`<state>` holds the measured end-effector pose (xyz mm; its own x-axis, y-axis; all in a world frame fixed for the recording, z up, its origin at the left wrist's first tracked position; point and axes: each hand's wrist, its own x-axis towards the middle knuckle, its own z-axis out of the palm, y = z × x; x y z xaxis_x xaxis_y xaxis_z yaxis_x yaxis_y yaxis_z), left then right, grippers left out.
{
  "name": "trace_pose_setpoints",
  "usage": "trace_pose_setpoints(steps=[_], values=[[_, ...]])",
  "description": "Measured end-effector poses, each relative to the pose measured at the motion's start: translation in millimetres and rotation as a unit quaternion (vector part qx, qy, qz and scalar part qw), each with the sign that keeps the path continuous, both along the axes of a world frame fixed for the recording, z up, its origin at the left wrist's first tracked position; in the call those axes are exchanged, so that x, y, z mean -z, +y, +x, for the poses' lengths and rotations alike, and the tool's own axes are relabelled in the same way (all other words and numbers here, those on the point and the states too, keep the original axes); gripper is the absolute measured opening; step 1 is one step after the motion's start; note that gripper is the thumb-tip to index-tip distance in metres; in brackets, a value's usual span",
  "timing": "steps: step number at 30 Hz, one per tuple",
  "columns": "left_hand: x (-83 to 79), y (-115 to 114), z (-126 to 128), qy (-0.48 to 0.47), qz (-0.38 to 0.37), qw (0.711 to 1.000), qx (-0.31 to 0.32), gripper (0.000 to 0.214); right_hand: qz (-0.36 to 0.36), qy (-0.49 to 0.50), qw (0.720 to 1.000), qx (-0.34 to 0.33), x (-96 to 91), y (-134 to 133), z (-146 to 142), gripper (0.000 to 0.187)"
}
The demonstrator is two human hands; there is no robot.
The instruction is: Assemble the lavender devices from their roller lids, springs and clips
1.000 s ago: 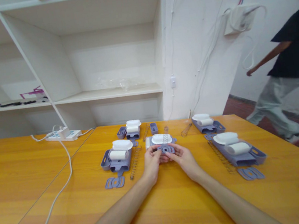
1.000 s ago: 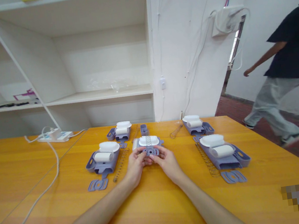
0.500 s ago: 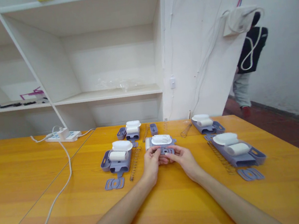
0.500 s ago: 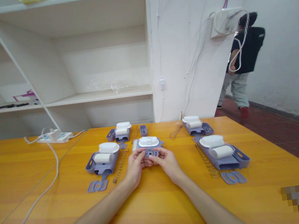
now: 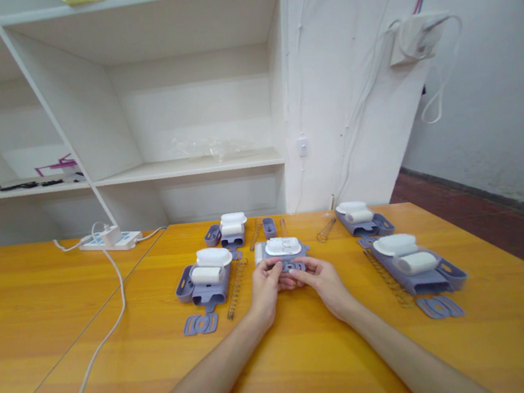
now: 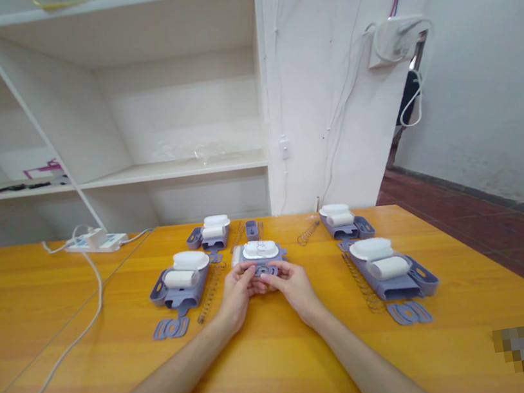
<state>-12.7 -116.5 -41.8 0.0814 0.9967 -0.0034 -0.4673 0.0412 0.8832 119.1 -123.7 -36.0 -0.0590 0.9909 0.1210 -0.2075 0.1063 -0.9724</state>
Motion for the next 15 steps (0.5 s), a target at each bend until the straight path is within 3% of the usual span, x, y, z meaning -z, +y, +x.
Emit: trace_pose_setpoints(steps=[15], values=[[-4.7, -3.4, 1.5, -0.001, 0.012, 1.000, -0.008, 0.036, -0.009, 0.012, 1.000, -0.010, 1.7, 0.7, 1.1, 0.040]])
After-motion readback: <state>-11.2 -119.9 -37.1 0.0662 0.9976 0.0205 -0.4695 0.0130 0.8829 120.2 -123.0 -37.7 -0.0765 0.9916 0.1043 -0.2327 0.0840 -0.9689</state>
